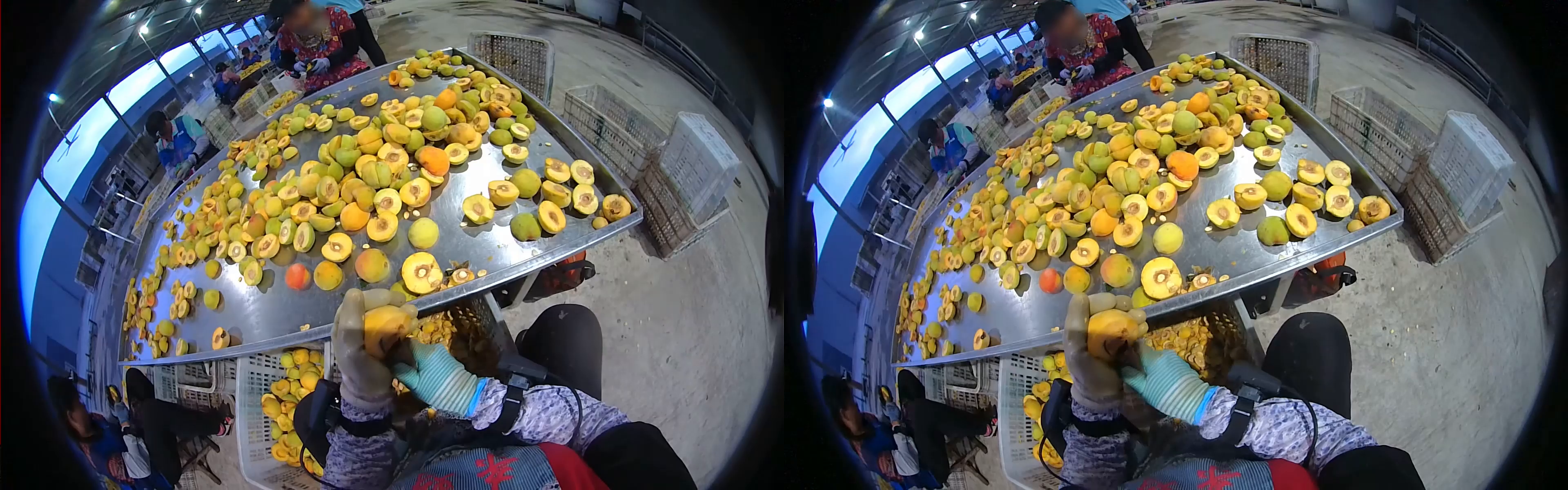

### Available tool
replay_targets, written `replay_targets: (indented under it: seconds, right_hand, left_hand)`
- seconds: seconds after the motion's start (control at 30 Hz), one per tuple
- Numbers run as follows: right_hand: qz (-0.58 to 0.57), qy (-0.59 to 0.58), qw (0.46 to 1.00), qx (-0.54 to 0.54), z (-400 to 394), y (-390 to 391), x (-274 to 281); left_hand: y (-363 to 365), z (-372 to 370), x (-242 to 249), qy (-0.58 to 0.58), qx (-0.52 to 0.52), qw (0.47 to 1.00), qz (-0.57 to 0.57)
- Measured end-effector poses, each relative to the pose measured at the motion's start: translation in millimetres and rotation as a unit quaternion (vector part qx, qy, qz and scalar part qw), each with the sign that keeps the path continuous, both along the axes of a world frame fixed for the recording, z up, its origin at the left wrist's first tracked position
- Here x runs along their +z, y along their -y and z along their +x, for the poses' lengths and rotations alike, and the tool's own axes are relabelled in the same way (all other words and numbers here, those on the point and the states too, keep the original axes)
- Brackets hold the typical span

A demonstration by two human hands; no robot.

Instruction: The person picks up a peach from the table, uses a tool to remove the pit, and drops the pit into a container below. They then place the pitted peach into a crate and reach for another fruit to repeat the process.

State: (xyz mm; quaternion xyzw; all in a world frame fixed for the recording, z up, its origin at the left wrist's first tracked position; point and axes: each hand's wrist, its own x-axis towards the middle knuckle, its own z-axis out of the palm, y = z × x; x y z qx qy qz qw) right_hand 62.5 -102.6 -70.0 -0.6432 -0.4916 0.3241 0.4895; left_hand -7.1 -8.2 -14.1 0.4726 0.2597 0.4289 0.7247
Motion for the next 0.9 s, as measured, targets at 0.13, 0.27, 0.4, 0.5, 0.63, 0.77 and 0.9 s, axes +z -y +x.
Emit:
replay_targets:
  seconds: [0.13, 0.27, 0.4, 0.5, 0.63, 0.77, 0.9]
  right_hand:
    - [0.06, -0.026, 0.998, 0.018, 13.5, -1.0, 9.7]
    - [0.043, 0.035, 0.998, 0.004, 17.0, -0.4, 8.7]
    - [-0.136, -0.316, 0.932, 0.112, 8.4, 9.0, 31.1]
    - [-0.182, -0.419, 0.874, 0.167, 11.4, 15.1, 40.8]
    - [-0.153, -0.282, 0.938, 0.134, 5.9, 11.7, 26.9]
    - [0.11, 0.097, 0.989, -0.002, 4.2, 10.6, 8.3]
    - [-0.148, -0.347, 0.914, 0.146, 8.6, 16.0, 34.0]
  left_hand:
    - [-0.4, -1.3, 9.8, -0.028, -0.056, 0.995, 0.08]
    - [3.9, 5.6, 7.9, -0.002, 0.021, 1.0, -0.016]
    - [3.8, 5.2, 3.9, 0.023, 0.013, 0.999, -0.036]
    - [0.0, -2.1, 0.7, 0.096, -0.073, 0.986, -0.117]
    - [-4.3, -0.7, -9.4, 0.125, -0.075, 0.978, -0.146]
    - [-0.1, 4.5, -11.9, 0.138, -0.051, 0.98, -0.135]
    - [0.6, 3.2, -17.7, 0.21, -0.092, 0.964, -0.132]
